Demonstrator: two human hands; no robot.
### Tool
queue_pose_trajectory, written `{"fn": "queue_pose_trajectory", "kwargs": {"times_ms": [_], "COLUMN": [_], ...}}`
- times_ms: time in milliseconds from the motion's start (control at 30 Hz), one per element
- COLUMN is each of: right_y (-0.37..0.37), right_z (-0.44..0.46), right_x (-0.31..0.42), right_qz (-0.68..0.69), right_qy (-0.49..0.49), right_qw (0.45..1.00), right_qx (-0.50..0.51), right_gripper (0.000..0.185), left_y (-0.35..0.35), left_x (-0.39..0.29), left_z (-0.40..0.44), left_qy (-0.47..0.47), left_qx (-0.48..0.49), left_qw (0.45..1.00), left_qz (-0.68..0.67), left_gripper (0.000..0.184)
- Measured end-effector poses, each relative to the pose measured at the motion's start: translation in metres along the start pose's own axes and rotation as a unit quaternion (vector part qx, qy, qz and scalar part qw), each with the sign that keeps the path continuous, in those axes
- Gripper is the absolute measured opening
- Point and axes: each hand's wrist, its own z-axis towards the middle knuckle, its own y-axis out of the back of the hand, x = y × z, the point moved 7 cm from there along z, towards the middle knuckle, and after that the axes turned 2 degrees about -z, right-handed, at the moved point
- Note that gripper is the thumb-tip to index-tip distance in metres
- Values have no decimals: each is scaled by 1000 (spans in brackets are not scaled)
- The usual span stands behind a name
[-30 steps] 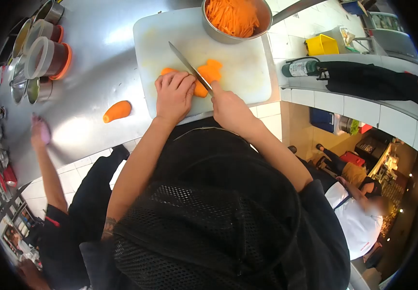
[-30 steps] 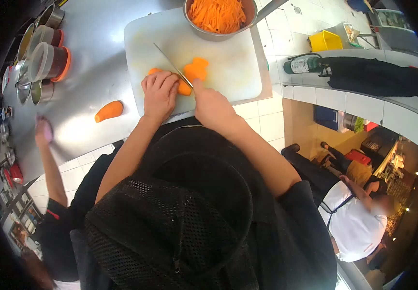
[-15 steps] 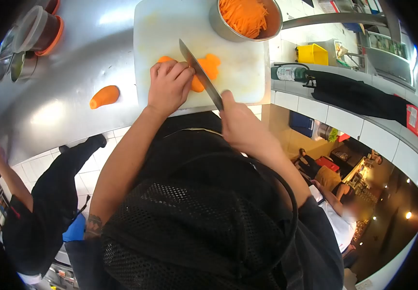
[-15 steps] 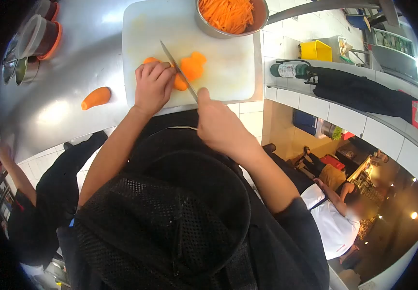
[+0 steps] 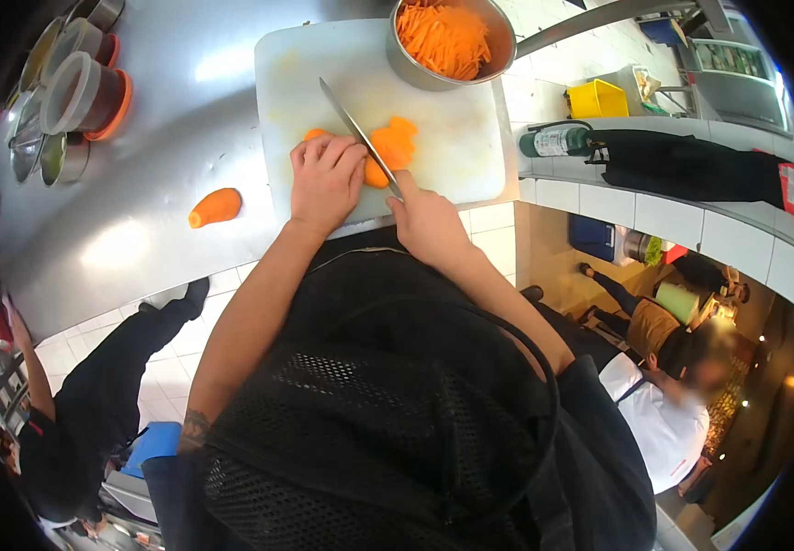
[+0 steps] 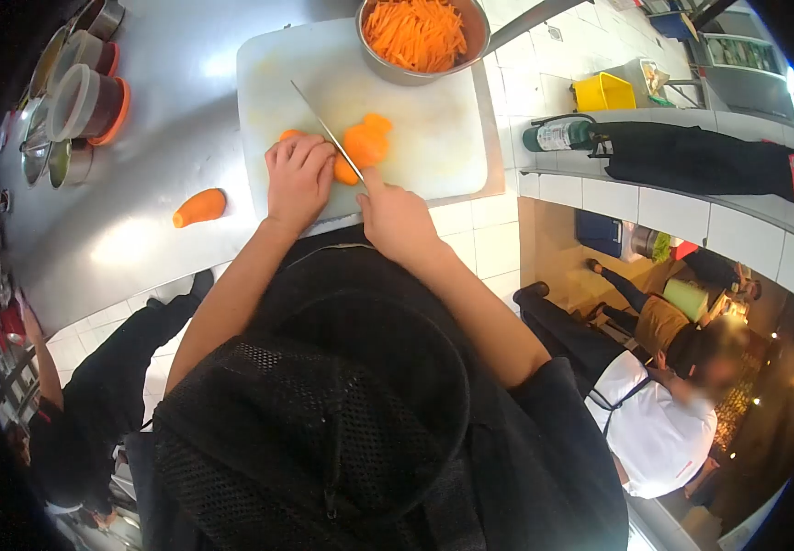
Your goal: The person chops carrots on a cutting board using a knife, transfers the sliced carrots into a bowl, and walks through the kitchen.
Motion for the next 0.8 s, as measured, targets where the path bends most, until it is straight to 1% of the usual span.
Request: {"fn": "queue_pose_trajectory", "kwargs": {"times_ms": [33, 100, 133, 200, 233, 267, 300, 367, 533, 600, 633, 700, 733, 767, 800], "right_y": [-1, -4, 6, 37, 52, 63, 69, 78, 72, 55, 42, 16, -5, -25, -27], "right_z": [0, 5, 3, -10, -18, -29, -39, -53, -52, -41, -32, -10, -4, -1, 3], "right_x": [1, 0, 11, 32, 41, 48, 51, 53, 51, 49, 44, 28, 13, -3, -1], "right_qz": [2, -37, -36, -61, -63, -64, -64, -59, -54, -74, -71, -50, -48, -38, -31], "right_qy": [-1, -8, -7, -2, -4, -19, -34, -31, -26, -56, -58, -24, -25, -21, -15], "right_qw": [1000, 999, 999, 997, 997, 995, 993, 992, 992, 987, 987, 997, 997, 999, 999], "right_qx": [-4, 8, 9, 53, 54, 74, 96, 103, 110, 133, 132, 55, 55, 32, 6], "right_gripper": [26, 23, 23, 21, 21, 20, 19, 19, 20, 20, 20, 22, 22, 20, 19], "left_y": [-1, -1, 2, 2, 1, -1, -1, 0, -2, 0, 2, 2, 2, 2, 4], "left_x": [0, 0, -2, -3, -2, -1, -1, 0, 2, 3, 3, 2, 3, 3, 4], "left_z": [-1, 2, 1, -1, -2, -2, -2, -3, -4, -4, -4, -3, -2, -3, -4], "left_qy": [1, 2, 0, -2, 0, 3, 7, 4, 10, 9, 9, 8, 9, 10, 8], "left_qx": [1, -2, 2, 7, 5, 2, 2, 5, 15, 17, 15, 15, 14, 14, 12], "left_qw": [1000, 1000, 1000, 1000, 1000, 1000, 1000, 1000, 1000, 1000, 1000, 1000, 1000, 1000, 1000], "left_qz": [7, 16, 14, 8, 9, 11, 10, 5, 2, 5, 4, 3, 7, 12, 14], "left_gripper": [18, 19, 19, 20, 21, 22, 22, 23, 24, 25, 24, 23, 22, 22, 22]}}
